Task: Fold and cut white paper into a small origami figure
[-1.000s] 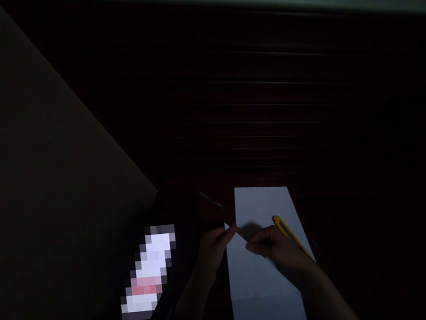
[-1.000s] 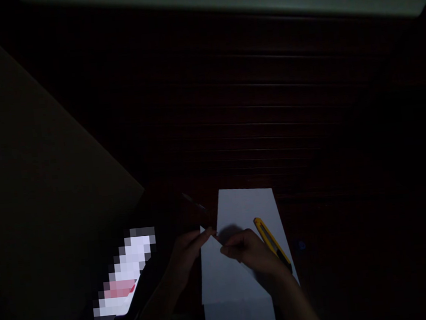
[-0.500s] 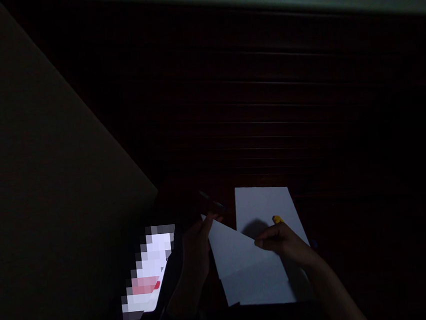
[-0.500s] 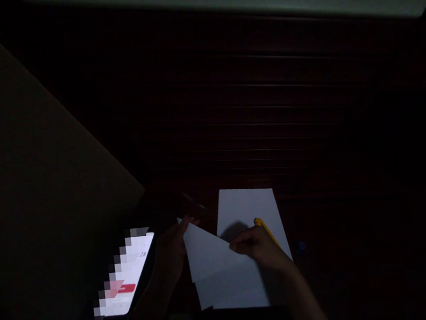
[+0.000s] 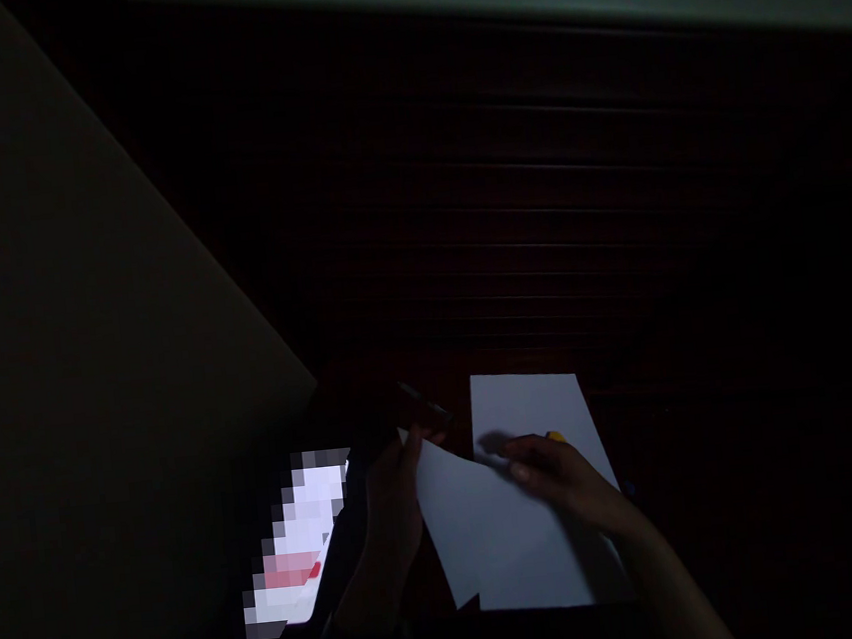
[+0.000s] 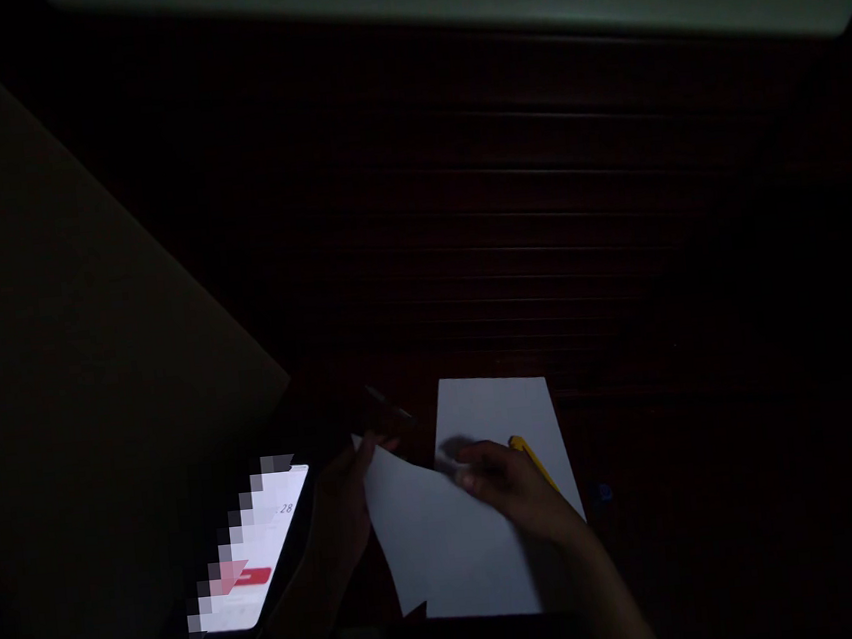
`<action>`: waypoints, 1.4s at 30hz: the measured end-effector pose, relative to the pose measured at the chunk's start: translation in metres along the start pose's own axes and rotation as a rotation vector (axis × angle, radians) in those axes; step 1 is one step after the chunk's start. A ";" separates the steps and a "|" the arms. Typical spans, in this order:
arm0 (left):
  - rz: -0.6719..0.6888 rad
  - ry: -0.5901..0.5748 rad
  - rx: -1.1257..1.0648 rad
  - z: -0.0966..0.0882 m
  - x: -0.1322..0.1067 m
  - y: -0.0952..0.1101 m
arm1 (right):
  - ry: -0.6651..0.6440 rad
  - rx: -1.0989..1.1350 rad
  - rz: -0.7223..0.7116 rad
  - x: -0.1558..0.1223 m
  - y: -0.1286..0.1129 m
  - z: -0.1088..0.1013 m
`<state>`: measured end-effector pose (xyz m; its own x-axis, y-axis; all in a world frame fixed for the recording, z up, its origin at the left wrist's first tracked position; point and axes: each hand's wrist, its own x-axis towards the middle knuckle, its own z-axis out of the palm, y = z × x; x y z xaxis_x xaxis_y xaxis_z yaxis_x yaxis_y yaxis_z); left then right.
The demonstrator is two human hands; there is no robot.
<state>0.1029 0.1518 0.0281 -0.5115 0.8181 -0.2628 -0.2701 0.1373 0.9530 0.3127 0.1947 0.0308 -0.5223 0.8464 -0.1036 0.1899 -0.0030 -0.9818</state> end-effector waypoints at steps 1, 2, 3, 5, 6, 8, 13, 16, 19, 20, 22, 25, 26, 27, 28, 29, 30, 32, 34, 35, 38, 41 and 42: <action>-0.016 -0.033 -0.012 0.004 -0.003 -0.004 | -0.046 -0.012 -0.001 0.001 0.002 0.005; -0.036 -0.090 -0.051 0.008 -0.005 -0.008 | -0.080 -0.028 0.012 0.003 0.004 0.008; -0.055 -0.125 -0.084 0.011 -0.006 -0.012 | -0.093 -0.052 0.035 0.003 0.007 0.010; -0.076 -0.156 -0.139 0.012 -0.005 -0.017 | -0.106 -0.107 0.104 0.004 0.014 0.008; -0.087 -0.170 -0.153 0.011 -0.004 -0.018 | -0.103 -0.118 0.120 0.003 0.017 0.005; -0.111 -0.218 -0.122 0.005 -0.001 -0.015 | -0.149 -0.128 0.142 0.000 0.019 -0.006; -0.058 -0.636 0.367 -0.006 -0.001 -0.007 | -0.366 -0.230 0.161 -0.008 0.021 -0.026; -0.020 -0.899 0.515 -0.005 -0.008 -0.012 | -0.426 -0.282 0.146 -0.009 0.026 -0.026; -0.016 -0.977 0.592 -0.003 -0.010 -0.021 | -0.451 -0.307 0.147 -0.009 0.028 -0.022; -0.008 -0.986 0.616 -0.004 -0.010 -0.024 | -0.454 -0.310 0.151 -0.009 0.028 -0.022; 0.006 -1.006 0.651 -0.006 -0.009 -0.026 | -0.455 -0.315 0.165 -0.009 0.027 -0.022; 0.003 -1.012 0.678 -0.011 -0.006 -0.026 | -0.443 -0.314 0.183 -0.009 0.027 -0.026; 0.000 -1.006 0.692 -0.012 -0.005 -0.025 | -0.435 -0.310 0.180 -0.009 0.027 -0.027; -0.003 -1.000 0.708 -0.013 -0.005 -0.025 | -0.425 -0.305 0.179 -0.009 0.027 -0.029; -0.004 -0.994 0.723 -0.014 -0.005 -0.025 | -0.413 -0.301 0.181 -0.009 0.028 -0.030; -0.005 -0.993 0.733 -0.015 -0.005 -0.025 | -0.401 -0.298 0.186 -0.010 0.029 -0.031; -0.009 -0.997 0.736 -0.015 -0.005 -0.024 | -0.391 -0.296 0.193 -0.010 0.029 -0.032; -0.030 -1.010 0.719 -0.017 -0.004 -0.023 | -0.392 -0.300 0.209 -0.011 0.030 -0.034; -0.051 -1.017 0.708 -0.019 -0.004 -0.020 | -0.403 -0.310 0.224 -0.012 0.031 -0.036; -0.057 -1.015 0.710 -0.020 -0.003 -0.019 | -0.404 -0.313 0.229 -0.012 0.031 -0.037; -0.060 -1.010 0.728 -0.024 -0.002 -0.013 | -0.396 -0.313 0.235 -0.015 0.031 -0.041; -0.099 -1.019 0.719 -0.028 -0.001 -0.009 | -0.385 -0.335 0.256 -0.018 0.028 -0.047; -0.124 -1.031 0.709 -0.030 -0.001 -0.009 | -0.384 -0.344 0.268 -0.019 0.026 -0.049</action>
<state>0.0816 0.1334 0.0156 0.4462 0.7894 -0.4215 0.3901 0.2523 0.8855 0.3682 0.2048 0.0149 -0.6711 0.5857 -0.4546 0.5826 0.0374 -0.8119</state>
